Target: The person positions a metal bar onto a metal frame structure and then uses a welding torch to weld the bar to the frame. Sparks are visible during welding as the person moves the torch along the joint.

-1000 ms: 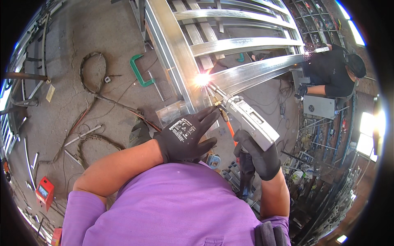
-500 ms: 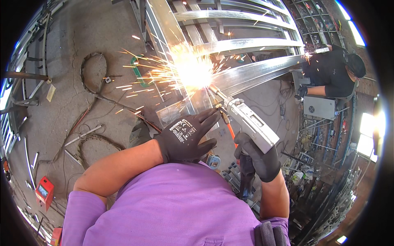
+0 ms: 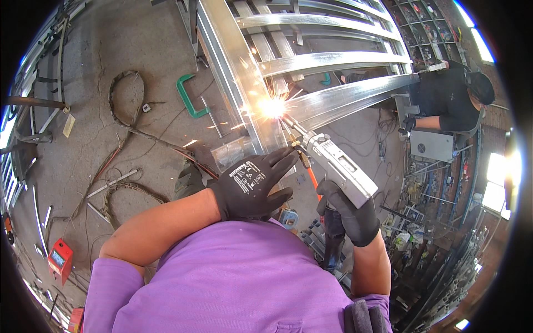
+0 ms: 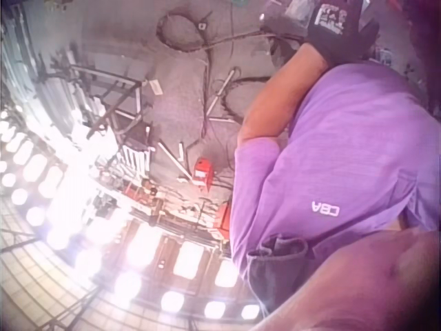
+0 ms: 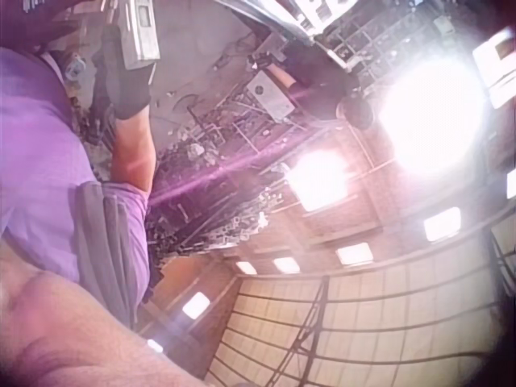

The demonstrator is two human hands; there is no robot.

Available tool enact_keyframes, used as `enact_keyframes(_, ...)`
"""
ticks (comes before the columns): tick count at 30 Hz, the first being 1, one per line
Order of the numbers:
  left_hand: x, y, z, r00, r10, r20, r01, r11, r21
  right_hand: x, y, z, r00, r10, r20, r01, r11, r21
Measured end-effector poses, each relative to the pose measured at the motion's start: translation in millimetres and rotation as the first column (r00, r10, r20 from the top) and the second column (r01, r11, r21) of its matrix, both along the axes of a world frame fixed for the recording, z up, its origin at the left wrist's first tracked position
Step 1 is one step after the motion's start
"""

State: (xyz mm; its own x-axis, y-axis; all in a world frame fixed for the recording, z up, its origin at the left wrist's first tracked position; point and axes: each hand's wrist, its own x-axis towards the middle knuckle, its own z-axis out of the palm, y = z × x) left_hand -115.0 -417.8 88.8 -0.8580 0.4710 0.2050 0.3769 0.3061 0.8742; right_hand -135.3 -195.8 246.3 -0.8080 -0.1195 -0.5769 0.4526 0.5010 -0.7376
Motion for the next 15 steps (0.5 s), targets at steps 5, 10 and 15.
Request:
enact_keyframes(5, -0.2, -0.2, 1.5, 1.000, -0.005, 0.022, 0.005, 1.000, 0.000, -2.2, -3.2, 1.9, 1.000, 0.013, 0.008, -0.013, 0.999, 0.051)
enact_keyframes(10, 0.4, 2.8, -3.6, 1.000, 0.016, -0.001, -0.015, 1.000, 0.023, -6.1, -4.0, 4.9, 0.997, -0.017, 0.078, 0.015, 1.000, 0.027)
enact_keyframes(15, 1.4, 1.1, -3.3, 1.000, 0.007, -0.002, -0.007, 0.999, 0.037, -3.2, -2.1, 2.4, 0.999, 0.014, 0.038, -0.015, 0.999, 0.036)
